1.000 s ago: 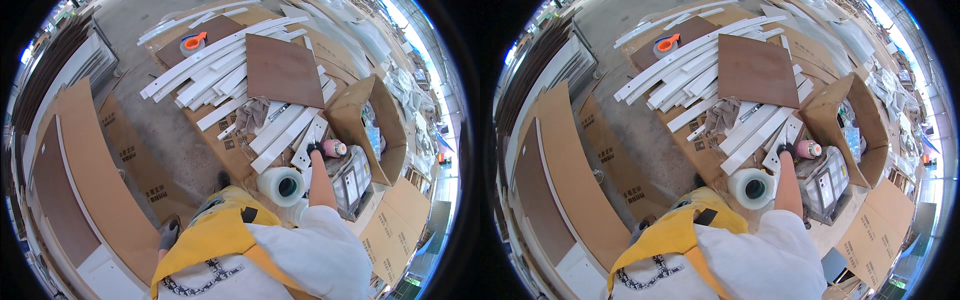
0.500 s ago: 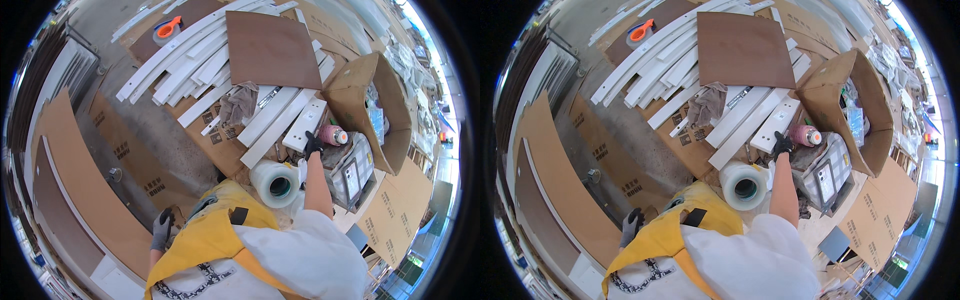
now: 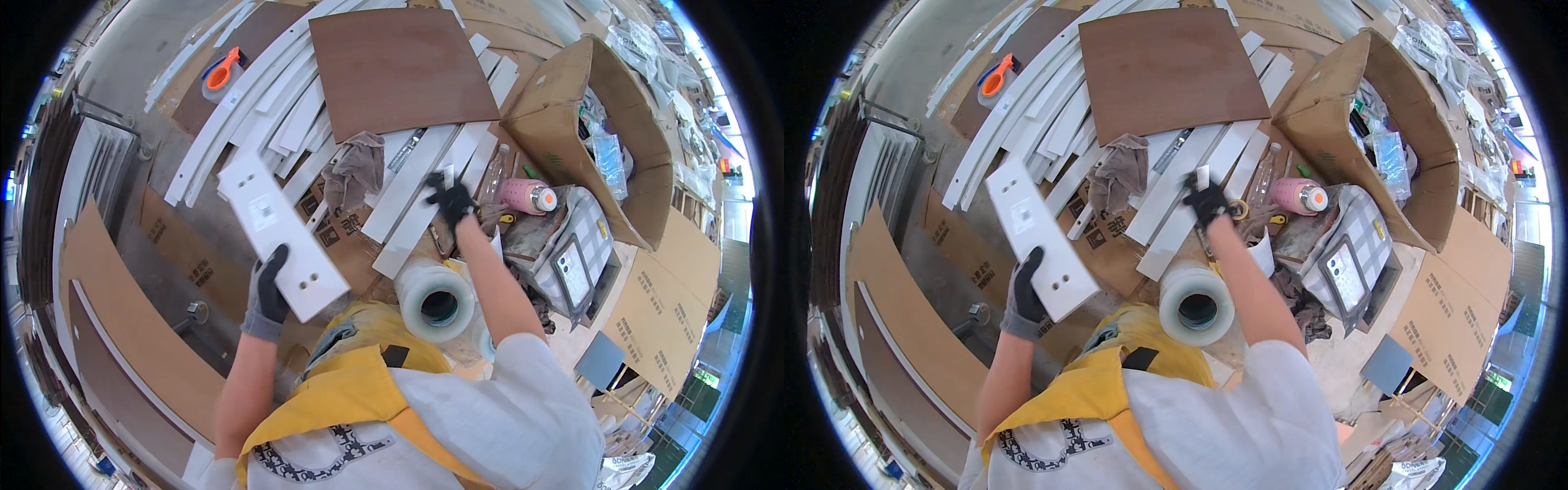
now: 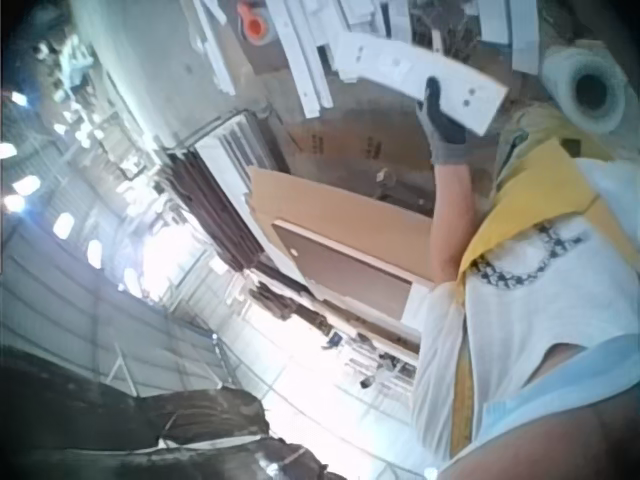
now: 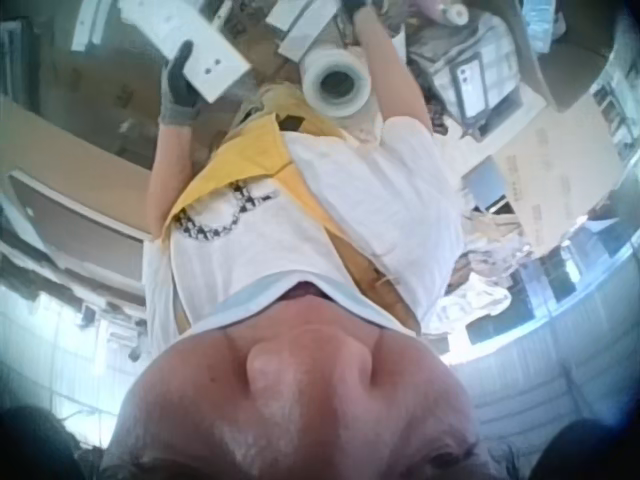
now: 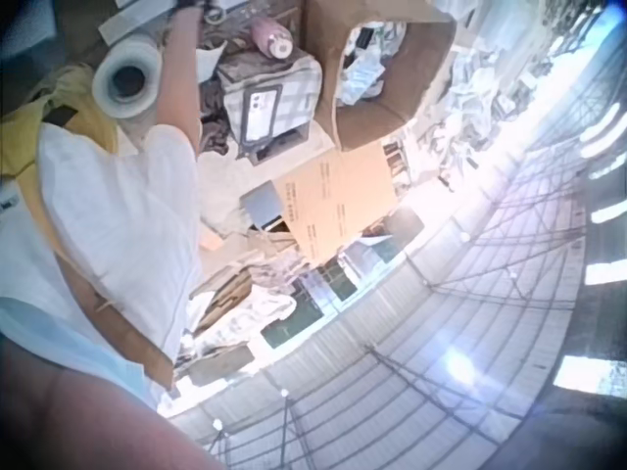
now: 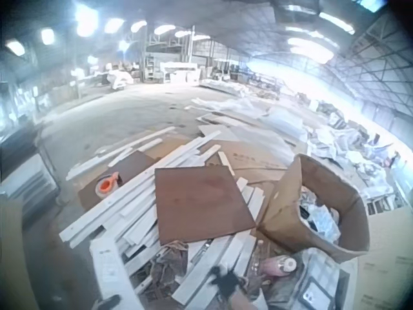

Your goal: The person uses a utility knife to score and cut brown and white boards on a workbench. They wipe the surface with a cloth, flip boards, and stack cut pieces. A coworker is visible in the background.

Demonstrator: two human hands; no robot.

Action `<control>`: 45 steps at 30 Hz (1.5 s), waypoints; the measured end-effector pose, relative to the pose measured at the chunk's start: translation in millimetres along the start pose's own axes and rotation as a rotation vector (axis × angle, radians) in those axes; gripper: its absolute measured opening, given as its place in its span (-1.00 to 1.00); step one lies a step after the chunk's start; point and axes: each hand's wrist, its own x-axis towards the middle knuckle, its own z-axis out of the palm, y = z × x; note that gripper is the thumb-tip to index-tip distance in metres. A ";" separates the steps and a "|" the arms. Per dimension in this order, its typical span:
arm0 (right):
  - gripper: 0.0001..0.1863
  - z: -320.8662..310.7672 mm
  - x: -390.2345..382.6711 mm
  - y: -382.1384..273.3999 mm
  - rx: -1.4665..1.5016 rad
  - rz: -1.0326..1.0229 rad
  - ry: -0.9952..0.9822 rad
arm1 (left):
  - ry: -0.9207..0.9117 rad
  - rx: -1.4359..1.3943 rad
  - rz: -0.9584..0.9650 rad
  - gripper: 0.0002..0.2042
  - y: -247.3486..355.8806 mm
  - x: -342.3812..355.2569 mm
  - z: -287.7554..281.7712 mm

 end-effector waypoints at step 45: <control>-0.47 432.9 -538.5 -77.1 -0.216 -0.894 -1.469 | 1.745 -1.053 0.910 -0.59 -462.5 -646.9 -238.0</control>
